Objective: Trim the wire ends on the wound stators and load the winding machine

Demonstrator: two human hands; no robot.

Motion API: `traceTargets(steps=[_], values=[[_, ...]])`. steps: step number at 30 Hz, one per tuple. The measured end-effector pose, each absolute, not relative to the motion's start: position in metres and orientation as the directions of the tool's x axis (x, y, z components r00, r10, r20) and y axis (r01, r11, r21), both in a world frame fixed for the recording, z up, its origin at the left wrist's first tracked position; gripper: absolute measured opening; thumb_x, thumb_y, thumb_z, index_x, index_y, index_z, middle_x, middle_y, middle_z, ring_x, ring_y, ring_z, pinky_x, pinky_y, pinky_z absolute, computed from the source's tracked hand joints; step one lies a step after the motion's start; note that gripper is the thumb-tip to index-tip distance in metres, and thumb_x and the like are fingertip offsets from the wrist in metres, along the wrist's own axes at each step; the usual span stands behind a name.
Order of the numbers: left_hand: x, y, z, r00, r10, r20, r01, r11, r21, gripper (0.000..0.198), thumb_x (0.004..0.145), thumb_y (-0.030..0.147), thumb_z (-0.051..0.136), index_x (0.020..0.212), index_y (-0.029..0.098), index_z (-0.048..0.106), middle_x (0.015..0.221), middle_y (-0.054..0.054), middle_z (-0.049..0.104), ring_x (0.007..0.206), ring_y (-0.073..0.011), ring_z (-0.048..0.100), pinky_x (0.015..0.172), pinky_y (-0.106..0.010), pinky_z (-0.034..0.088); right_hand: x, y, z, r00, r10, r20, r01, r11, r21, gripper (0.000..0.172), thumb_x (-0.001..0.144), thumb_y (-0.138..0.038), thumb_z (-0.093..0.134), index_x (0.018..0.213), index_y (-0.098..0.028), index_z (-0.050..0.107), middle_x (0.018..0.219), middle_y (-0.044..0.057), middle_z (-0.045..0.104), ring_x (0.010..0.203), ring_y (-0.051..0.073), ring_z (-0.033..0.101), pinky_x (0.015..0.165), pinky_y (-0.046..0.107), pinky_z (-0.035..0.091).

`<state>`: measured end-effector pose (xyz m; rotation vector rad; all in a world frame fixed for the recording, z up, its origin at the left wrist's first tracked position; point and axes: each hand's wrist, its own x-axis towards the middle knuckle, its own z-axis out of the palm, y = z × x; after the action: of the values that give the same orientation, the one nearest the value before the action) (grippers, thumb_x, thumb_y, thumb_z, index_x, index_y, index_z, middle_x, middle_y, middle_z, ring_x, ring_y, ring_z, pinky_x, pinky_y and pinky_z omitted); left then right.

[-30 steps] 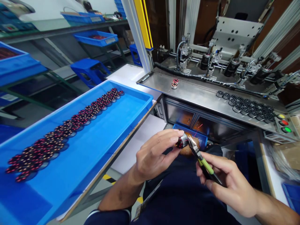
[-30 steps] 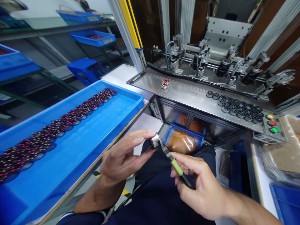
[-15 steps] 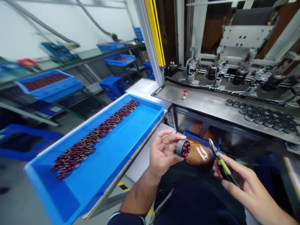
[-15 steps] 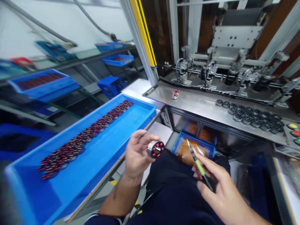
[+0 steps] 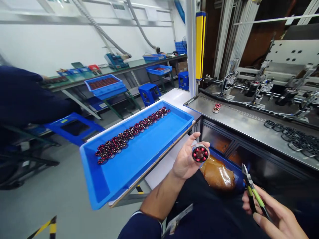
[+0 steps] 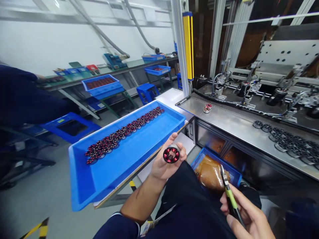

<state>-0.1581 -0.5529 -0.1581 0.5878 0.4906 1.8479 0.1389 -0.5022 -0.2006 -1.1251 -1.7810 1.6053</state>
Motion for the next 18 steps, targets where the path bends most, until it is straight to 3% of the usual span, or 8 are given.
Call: traceTargets(steps=[3, 5, 9, 12, 18], values=[[-0.160, -0.552, -0.158, -0.299, 0.940, 0.163, -0.732, -0.335, 0.593, 0.071, 0.055, 0.034, 0.097, 0.117, 0.029, 0.063, 0.097, 0.000, 0.076, 0.079, -0.0115, 0.068, 0.071, -0.020, 0.051, 0.133, -0.494, -0.183, -0.643, 0.757, -0.114, 0.299, 0.112, -0.948, 0.054, 0.086, -0.043, 0.069, 0.137, -0.024, 0.064, 0.109, 0.011, 0.078, 0.092, 0.024, 0.078, 0.084, 0.029, 0.063], [-0.161, -0.552, -0.160, -0.305, 0.941, 0.146, -0.720, -0.328, 0.611, 0.073, 0.054, 0.035, 0.098, 0.118, 0.029, 0.062, 0.098, -0.001, 0.076, 0.079, -0.0121, 0.068, 0.072, -0.021, 0.051, 0.127, -0.477, -0.169, -0.675, 0.738, 0.017, 0.325, 0.318, -0.890, 0.052, 0.087, -0.040, 0.067, 0.137, -0.024, 0.064, 0.105, 0.010, 0.079, 0.090, 0.024, 0.078, 0.083, 0.031, 0.063], [-0.162, -0.551, -0.164, -0.318, 0.940, 0.125, -0.693, -0.320, 0.646, 0.080, 0.054, 0.038, 0.098, 0.122, 0.028, 0.057, 0.103, -0.002, 0.074, 0.080, -0.0127, 0.068, 0.073, -0.022, 0.052, 0.098, -0.409, -0.147, -0.589, 0.710, 0.385, 0.460, 0.687, -0.562, 0.052, 0.084, -0.034, 0.061, 0.134, -0.023, 0.063, 0.108, 0.009, 0.074, 0.094, 0.026, 0.073, 0.092, 0.040, 0.057], [-0.161, -0.551, -0.162, -0.303, 0.942, 0.148, -0.694, -0.324, 0.643, 0.079, 0.056, 0.036, 0.097, 0.122, 0.027, 0.056, 0.102, -0.002, 0.074, 0.079, -0.0121, 0.068, 0.074, -0.022, 0.052, 0.065, -0.337, -0.142, -0.483, 0.784, 0.390, 0.759, 0.597, -0.260, 0.059, 0.077, -0.029, 0.058, 0.134, -0.015, 0.064, 0.107, 0.013, 0.072, 0.094, 0.028, 0.070, 0.093, 0.040, 0.054], [-0.175, -0.575, -0.157, -0.374, 0.911, 0.172, -0.627, -0.385, 0.677, 0.073, 0.059, 0.030, 0.095, 0.120, 0.024, 0.056, 0.101, -0.005, 0.075, 0.084, -0.0151, 0.071, 0.081, -0.026, 0.054, 0.003, -0.249, -0.152, -0.539, 0.784, 0.309, 0.788, 0.598, -0.143, 0.055, 0.076, -0.035, 0.062, 0.123, -0.007, 0.071, 0.109, 0.022, 0.073, 0.100, 0.034, 0.069, 0.086, 0.039, 0.052]])
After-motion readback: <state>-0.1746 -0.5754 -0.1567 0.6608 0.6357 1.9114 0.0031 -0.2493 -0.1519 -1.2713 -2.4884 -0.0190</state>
